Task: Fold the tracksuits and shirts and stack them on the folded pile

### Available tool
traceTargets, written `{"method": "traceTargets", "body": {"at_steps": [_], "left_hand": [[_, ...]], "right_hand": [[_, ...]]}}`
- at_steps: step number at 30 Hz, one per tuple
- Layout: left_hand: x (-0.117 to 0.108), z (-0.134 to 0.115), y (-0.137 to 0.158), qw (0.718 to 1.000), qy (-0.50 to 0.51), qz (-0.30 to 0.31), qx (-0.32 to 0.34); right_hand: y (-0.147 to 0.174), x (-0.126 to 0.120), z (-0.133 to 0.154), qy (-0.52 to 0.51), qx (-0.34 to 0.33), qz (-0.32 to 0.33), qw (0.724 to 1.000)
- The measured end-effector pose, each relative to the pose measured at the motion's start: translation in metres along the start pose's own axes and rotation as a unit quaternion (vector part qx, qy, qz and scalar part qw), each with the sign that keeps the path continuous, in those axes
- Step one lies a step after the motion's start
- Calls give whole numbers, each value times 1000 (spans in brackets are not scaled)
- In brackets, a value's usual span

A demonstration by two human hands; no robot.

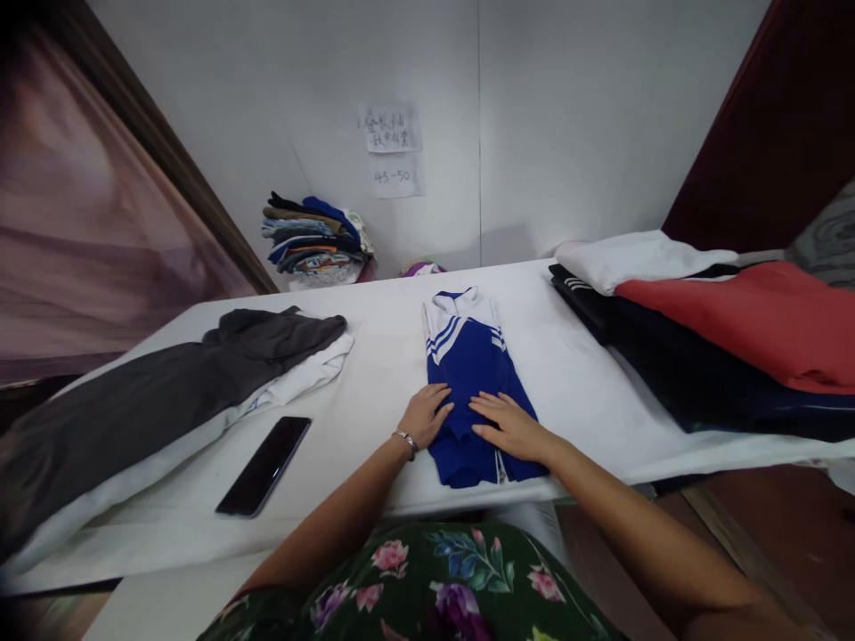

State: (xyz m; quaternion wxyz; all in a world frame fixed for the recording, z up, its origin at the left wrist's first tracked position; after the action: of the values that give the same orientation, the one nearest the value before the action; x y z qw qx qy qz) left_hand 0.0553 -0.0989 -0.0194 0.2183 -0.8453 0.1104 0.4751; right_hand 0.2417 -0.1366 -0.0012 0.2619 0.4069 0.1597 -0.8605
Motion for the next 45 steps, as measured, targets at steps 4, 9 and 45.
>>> {"method": "traceTargets", "body": {"at_steps": [4,9,45], "left_hand": [[-15,10,11,998,34,-48,12],[-26,16,39,997,12,-34,73],[-37,30,47,976,-58,144,154]], "right_hand": [[15,-33,-23,-97,43,-154,982],[47,-55,-69,2,57,-196,979],[17,-8,-30,178,-168,-13,970]]}}
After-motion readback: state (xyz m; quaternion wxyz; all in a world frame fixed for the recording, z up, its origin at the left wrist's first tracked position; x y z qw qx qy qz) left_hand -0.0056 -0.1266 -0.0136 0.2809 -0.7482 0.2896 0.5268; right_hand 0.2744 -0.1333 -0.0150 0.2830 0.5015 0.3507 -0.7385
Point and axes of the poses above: each hand's wrist, its own y-axis away from the middle knuckle, its own x-axis out of the palm, z = x × y, the point moved 4 cm from there along -y, towards the middle knuckle, and after that the axes turned 1 degree about -x, right-handed, at the moved point
